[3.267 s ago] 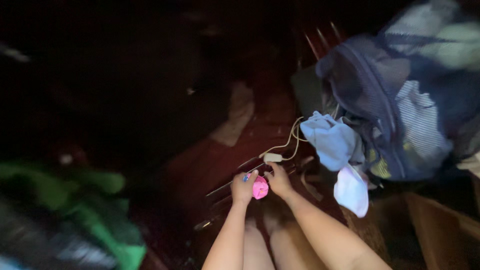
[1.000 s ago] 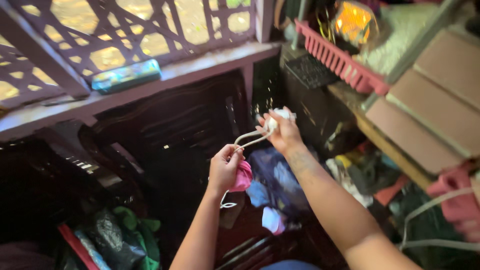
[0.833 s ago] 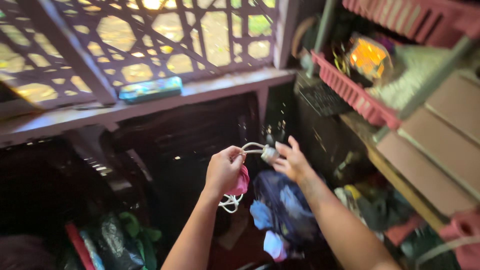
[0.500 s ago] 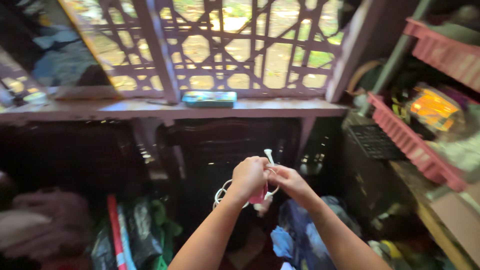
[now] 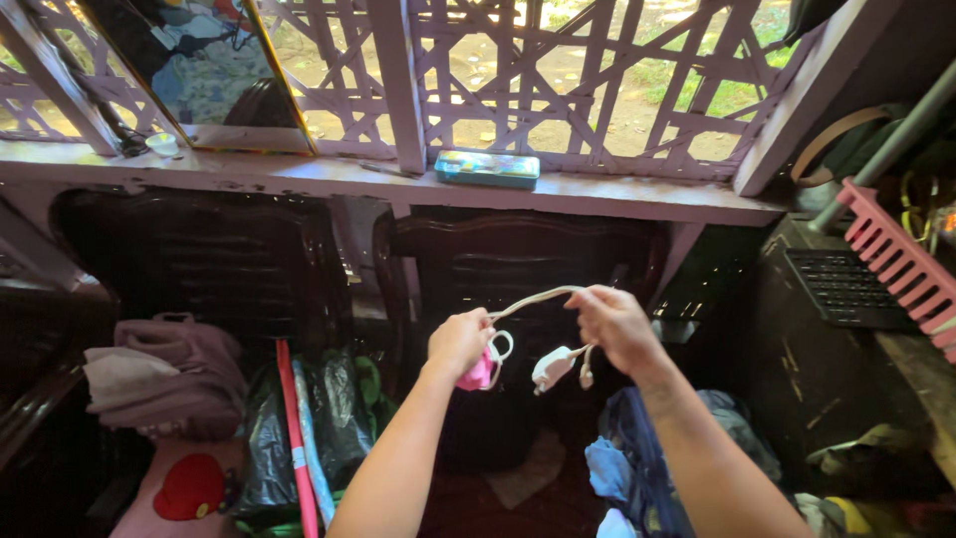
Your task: The person organizes various items in a cluttered room. They move a keyboard, handle a green bag, pick up plastic sticks, fold clothes, and place items into a pink backpack. They also handle a black kettle and a pair of scissors in a kitchen area.
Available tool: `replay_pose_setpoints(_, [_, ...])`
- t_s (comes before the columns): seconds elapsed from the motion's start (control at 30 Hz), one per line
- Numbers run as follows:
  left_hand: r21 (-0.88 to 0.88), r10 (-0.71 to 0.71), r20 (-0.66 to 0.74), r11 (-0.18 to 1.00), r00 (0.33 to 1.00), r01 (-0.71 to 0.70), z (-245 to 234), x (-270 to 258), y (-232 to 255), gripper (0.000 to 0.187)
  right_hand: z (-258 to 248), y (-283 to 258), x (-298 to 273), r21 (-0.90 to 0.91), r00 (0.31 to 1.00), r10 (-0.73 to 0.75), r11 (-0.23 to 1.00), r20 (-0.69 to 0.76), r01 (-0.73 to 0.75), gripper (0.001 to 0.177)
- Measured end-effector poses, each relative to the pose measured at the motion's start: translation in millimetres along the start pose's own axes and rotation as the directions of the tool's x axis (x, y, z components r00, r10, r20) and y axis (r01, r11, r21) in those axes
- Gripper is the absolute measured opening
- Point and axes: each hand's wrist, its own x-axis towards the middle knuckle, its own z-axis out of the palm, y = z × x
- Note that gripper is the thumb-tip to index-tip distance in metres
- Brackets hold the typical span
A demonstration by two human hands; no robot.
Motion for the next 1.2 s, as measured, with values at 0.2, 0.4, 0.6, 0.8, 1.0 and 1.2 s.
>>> replay_pose_setpoints(0.2, [-0.038,-0.029,-0.114,0.999,0.993,0.025,-18.1,0.4,-41.8,0.016,-0.5,-21.5,-14.3,-0.286,0.989,0.021,0.956,-0.149,-0.063,0.025])
replay_pose_setpoints(0.4, [-0.100,0.314,-0.138,0.939,0.939,-0.328,-32.0,0.2,-3.2,0.014,31.2,-22.5,-25.4,-0.610,0.957,0.245,0.738,-0.157,-0.289,0.030])
replay_pose_setpoints(0.6, [-0.175,0.372,-0.073,0.909,0.925,-0.379,-33.1,-12.6,28.0,0.018,46.9,-20.4,-23.4,-0.741,0.969,0.192,0.627,-0.153,-0.241,0.038])
replay_pose_setpoints(0.8, [-0.288,0.329,-0.022,0.902,0.944,-0.321,-46.1,-12.4,30.9,0.021,47.8,-17.7,-29.3,-0.717,0.948,0.261,0.625,-0.182,-0.310,0.055])
replay_pose_setpoints(1.0, [-0.294,0.432,-0.151,0.839,0.889,-0.458,-52.1,-12.5,46.7,0.047,57.9,-9.8,-32.6,-0.769,0.911,0.386,0.536,-0.143,-0.348,0.032])
replay_pose_setpoints(1.2, [-0.436,0.325,0.269,0.881,0.907,-0.186,-33.0,-4.2,6.5,0.076,57.7,-33.8,-40.8,-0.518,0.958,0.286,0.820,0.000,-0.245,0.031])
